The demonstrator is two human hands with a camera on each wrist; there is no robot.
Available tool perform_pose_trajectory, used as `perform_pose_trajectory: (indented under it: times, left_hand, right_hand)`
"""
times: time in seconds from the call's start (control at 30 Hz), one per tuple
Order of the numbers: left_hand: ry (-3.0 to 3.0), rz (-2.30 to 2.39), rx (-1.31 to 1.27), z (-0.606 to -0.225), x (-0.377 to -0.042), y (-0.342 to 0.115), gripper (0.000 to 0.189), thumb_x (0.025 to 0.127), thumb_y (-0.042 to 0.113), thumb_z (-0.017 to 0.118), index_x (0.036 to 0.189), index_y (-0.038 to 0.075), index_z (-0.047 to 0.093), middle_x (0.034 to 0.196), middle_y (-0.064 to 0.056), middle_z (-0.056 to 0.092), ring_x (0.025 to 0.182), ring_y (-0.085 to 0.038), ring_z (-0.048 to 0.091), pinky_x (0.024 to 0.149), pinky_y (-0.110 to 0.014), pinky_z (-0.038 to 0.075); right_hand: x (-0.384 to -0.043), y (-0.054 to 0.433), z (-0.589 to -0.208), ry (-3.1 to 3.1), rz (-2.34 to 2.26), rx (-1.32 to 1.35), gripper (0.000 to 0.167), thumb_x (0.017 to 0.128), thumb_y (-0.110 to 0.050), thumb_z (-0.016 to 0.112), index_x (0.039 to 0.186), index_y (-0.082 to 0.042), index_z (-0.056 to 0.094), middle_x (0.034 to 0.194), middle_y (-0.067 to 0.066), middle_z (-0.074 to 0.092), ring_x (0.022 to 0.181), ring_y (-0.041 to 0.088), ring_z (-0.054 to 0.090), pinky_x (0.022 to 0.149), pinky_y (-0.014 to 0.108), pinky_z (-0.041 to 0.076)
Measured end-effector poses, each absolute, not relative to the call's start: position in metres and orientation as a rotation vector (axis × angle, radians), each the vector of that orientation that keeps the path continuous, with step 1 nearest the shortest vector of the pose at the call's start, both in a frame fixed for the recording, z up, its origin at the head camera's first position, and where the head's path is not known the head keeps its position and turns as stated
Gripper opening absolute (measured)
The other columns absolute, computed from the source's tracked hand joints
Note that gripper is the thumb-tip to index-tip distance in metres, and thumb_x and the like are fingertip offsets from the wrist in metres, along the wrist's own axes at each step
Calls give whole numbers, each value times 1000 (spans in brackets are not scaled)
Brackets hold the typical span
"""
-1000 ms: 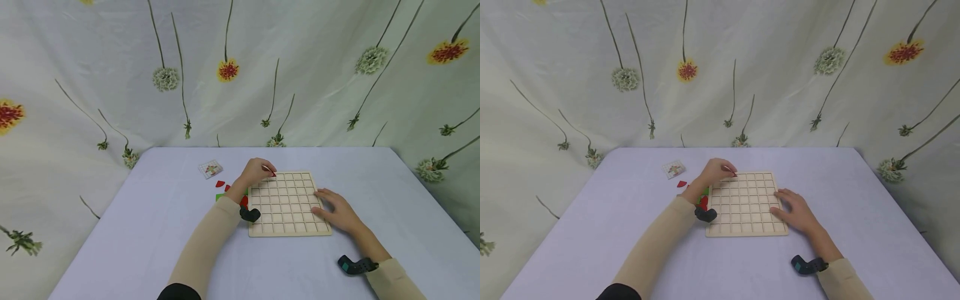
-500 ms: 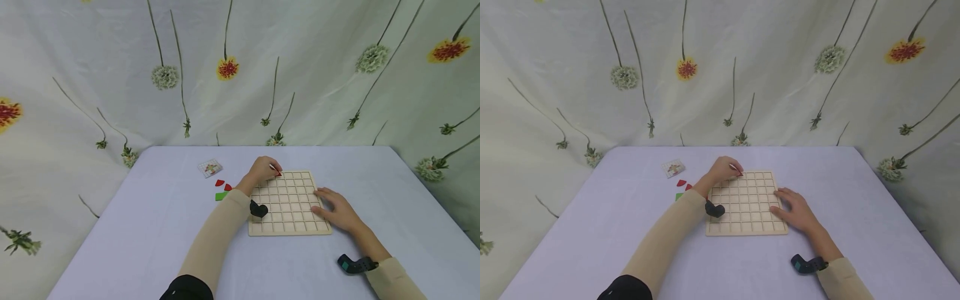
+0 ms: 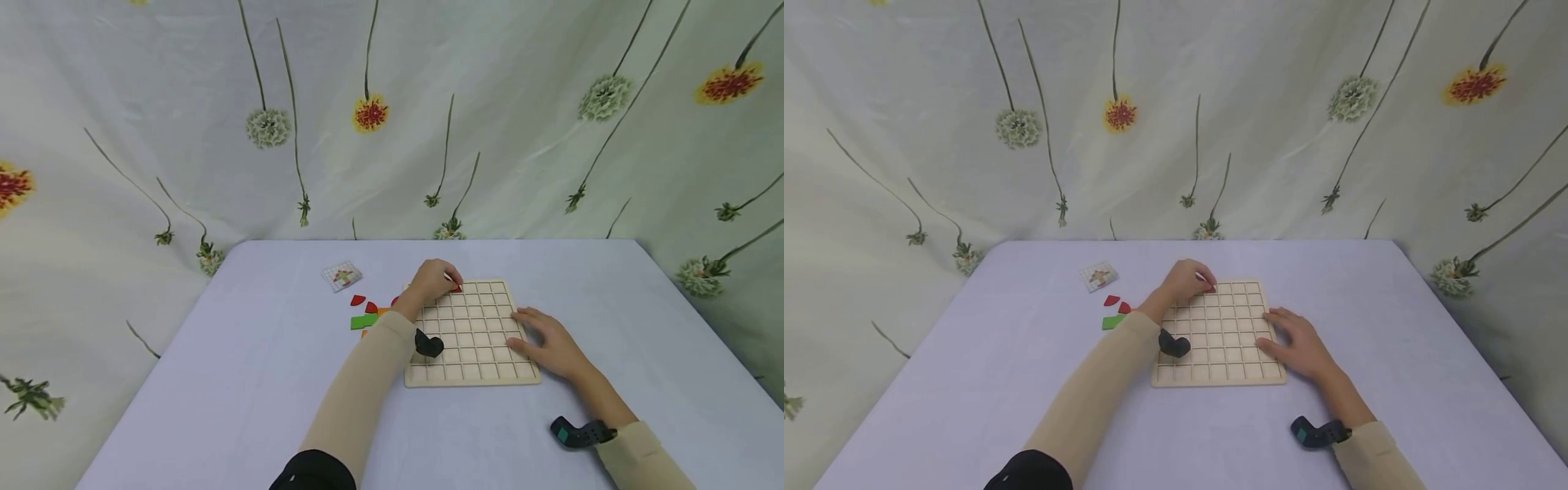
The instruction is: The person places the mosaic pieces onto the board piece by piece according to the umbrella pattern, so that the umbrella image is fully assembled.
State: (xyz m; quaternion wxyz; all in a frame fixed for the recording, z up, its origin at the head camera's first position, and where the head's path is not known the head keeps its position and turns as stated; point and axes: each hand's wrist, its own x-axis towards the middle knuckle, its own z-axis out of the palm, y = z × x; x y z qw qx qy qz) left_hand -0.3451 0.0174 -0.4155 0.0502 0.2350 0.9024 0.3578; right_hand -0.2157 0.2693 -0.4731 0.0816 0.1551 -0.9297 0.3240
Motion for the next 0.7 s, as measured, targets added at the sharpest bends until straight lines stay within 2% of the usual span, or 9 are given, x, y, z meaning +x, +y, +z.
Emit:
perform_pose_trajectory:
  times: [0.4,0.6,0.7]
  left_hand:
    - [2803,1050,706,-418,-341,20,15,94,5,63,91,10,77,90,-1,71,95,-19,62,83,-28,48]
    - [2874,924,701,-420,-338,21,16,95,9,62,97,13,78,100,1,72,107,-19,62,97,-31,44]
    - [2906,885,692,-422,-335,22,16,95,12,63,99,15,78,104,1,72,108,-19,62,99,-32,43]
  right_hand:
    - [-217,270,-473,-2762,962,491,59,88,-35,70,134,0,57,140,24,49,133,47,35,104,66,25]
    - [-216,270,-473,-2758,971,497,58,88,-34,70,133,1,56,139,25,49,133,48,35,104,66,25]
    - [-216,270,-472,-2751,976,504,58,88,-33,70,133,1,57,139,25,49,133,48,35,104,66,25]
